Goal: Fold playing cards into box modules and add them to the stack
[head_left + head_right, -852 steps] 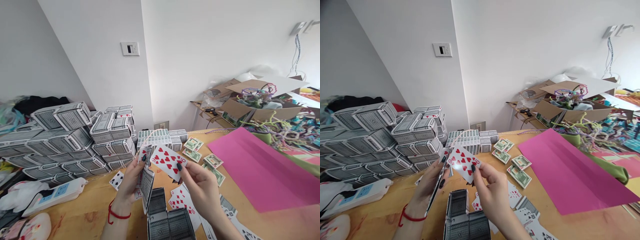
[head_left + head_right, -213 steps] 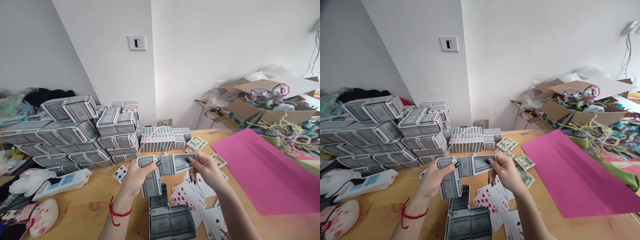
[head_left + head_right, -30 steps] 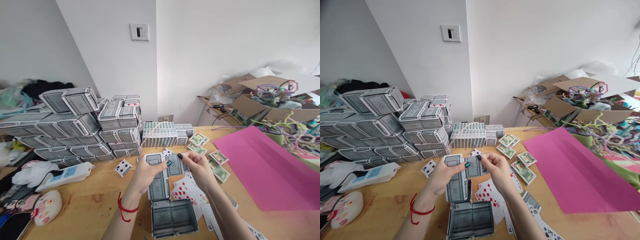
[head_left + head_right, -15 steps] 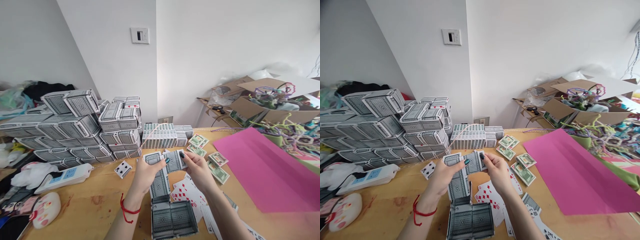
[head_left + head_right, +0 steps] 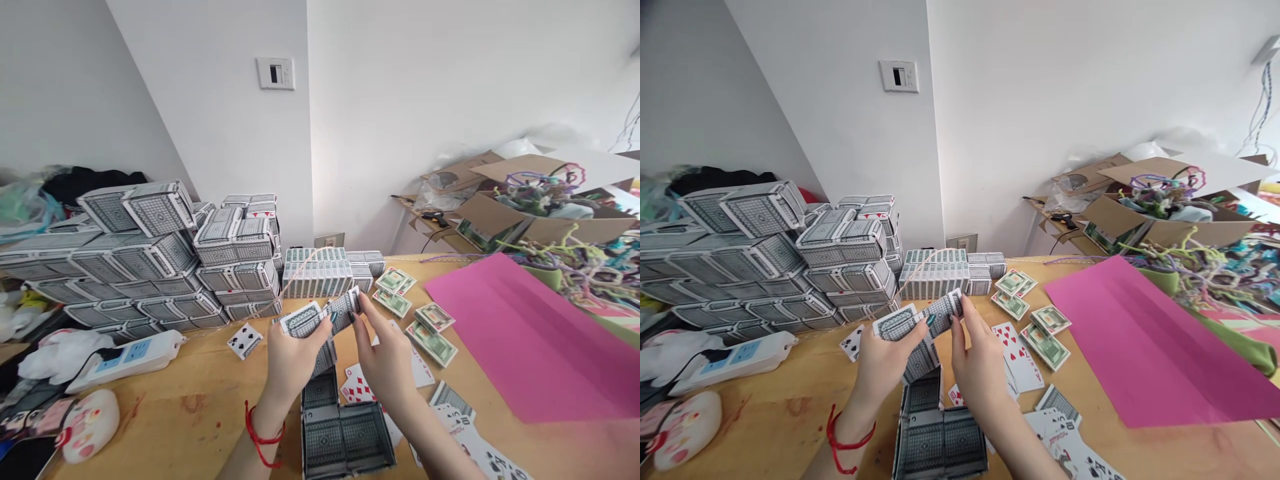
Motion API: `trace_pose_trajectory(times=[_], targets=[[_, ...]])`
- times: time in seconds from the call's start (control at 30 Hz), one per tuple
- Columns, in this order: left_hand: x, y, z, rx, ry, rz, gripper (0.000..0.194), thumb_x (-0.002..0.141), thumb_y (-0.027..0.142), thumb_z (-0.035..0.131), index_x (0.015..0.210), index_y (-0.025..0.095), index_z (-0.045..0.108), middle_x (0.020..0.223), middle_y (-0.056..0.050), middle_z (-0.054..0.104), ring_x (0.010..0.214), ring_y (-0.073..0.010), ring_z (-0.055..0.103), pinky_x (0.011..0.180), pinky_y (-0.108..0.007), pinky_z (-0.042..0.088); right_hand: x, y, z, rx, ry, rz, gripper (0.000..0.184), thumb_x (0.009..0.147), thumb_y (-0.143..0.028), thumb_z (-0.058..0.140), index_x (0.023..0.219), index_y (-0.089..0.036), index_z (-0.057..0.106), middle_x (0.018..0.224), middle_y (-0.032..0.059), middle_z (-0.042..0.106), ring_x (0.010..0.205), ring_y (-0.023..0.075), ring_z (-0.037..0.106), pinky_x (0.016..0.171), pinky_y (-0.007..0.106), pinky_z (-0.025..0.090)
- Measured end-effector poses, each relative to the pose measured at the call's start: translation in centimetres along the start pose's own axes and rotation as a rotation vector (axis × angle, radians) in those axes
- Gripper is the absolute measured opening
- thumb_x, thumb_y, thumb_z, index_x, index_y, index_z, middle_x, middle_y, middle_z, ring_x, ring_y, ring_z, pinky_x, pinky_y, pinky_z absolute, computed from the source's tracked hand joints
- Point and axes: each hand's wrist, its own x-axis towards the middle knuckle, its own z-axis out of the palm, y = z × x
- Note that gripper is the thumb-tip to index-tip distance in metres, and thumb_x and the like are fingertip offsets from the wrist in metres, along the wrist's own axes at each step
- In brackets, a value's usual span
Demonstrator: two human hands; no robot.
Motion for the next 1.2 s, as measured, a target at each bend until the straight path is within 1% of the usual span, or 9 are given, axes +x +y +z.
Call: trace_pose_trajectory(times=[0.1,0.23,0.47,0.57,0.77,0.87,0.97,1.07,1.2], targets=[[-0.1,0.0,0.0,-0.006,-0.035,0.033,0.016,0.066,0.029,0.065,0.056,0.018,0.061,0.057,0.001,0.064,0.056,-0.0166,0.060,0.054,-0.023,0.047,0.3,0.1,0.0,0.072,-0.091,0.097,0.036,0.082,-0.030,0.051,0.115,-0.021,0.059,0.110,0.0094,0.066,0.096,0.0288,0.062,0.081,0.040,0.049],[0.0,0.0,-0.3,-0.024,-0.080,0.035,0.013,0.066,0.029,0.066,0.060,0.017,0.064,0.059,0.000,0.066,0.059,-0.0174,0.061,0.055,-0.023,0.047,0.9,0.4,-0.2,0.240,-0.230,0.147,0.030,0.081,-0.032,0.053,0.106,-0.022,0.064,0.101,0.0069,0.070,0.094,0.0266,0.063,0.081,0.037,0.049],[0.3,0.1,-0.9,-0.064,-0.149,0.012,0.012,0.064,0.027,0.068,0.059,0.017,0.064,0.062,0.000,0.068,0.060,-0.0172,0.061,0.054,-0.023,0.047,1.4,0.0,-0.9,0.529,-0.310,0.290,0.025,0.076,-0.037,0.060,0.091,-0.020,0.069,0.085,0.0061,0.072,0.079,0.0232,0.065,0.074,0.034,0.050],[0.4,0.0,-1.0,-0.050,-0.148,0.006,0.011,0.064,0.027,0.068,0.061,0.017,0.064,0.063,0.000,0.068,0.061,-0.0175,0.062,0.055,-0.023,0.048,1.4,0.0,-1.2,0.566,-0.335,0.331,0.023,0.075,-0.037,0.062,0.084,-0.019,0.070,0.076,0.0050,0.070,0.072,0.0211,0.063,0.071,0.033,0.049],[0.4,-0.1,-0.9,-0.068,-0.190,0.001,0.010,0.066,0.027,0.068,0.064,0.017,0.066,0.066,-0.001,0.069,0.062,-0.0177,0.062,0.055,-0.023,0.048,1.7,0.0,-1.8,0.505,-0.360,0.321,0.023,0.074,-0.038,0.061,0.068,-0.017,0.068,0.062,0.0021,0.064,0.064,0.0189,0.058,0.063,0.030,0.045],[0.4,-0.2,-0.7,-0.120,-0.186,-0.003,0.009,0.066,0.026,0.068,0.067,0.017,0.067,0.071,-0.002,0.071,0.067,-0.0185,0.063,0.058,-0.024,0.049,1.8,-0.2,-1.9,0.460,-0.387,0.259,0.023,0.078,-0.037,0.057,0.079,-0.018,0.070,0.068,0.0026,0.066,0.068,0.0198,0.059,0.064,0.029,0.045],[0.4,-0.5,-0.4,-0.141,-0.159,-0.031,0.011,0.067,0.028,0.068,0.067,0.017,0.067,0.068,-0.002,0.070,0.065,-0.0184,0.064,0.059,-0.025,0.050,1.8,-0.3,-1.9,0.393,-0.356,0.191,0.026,0.080,-0.036,0.055,0.094,-0.021,0.069,0.080,0.0034,0.069,0.073,0.0211,0.060,0.069,0.030,0.046],[0.3,-0.8,-0.1,-0.212,-0.176,-0.063,0.011,0.066,0.027,0.069,0.068,0.016,0.067,0.072,-0.002,0.071,0.068,-0.0190,0.065,0.062,-0.026,0.051,1.7,0.1,-1.8,0.430,-0.322,0.190,0.024,0.079,-0.036,0.056,0.091,-0.021,0.071,0.080,0.0032,0.069,0.074,0.0214,0.060,0.068,0.030,0.046],[0.4,-1.0,0.3,-0.365,-0.239,-0.095,0.017,0.067,0.025,0.070,0.082,0.016,0.069,0.088,-0.005,0.072,0.083,-0.0220,0.066,0.074,-0.030,0.052,1.9,0.6,-1.9,0.503,-0.322,0.215,0.021,0.077,-0.036,0.060,0.080,-0.021,0.073,0.071,0.0021,0.069,0.070,0.0201,0.059,0.064,0.028,0.046]])
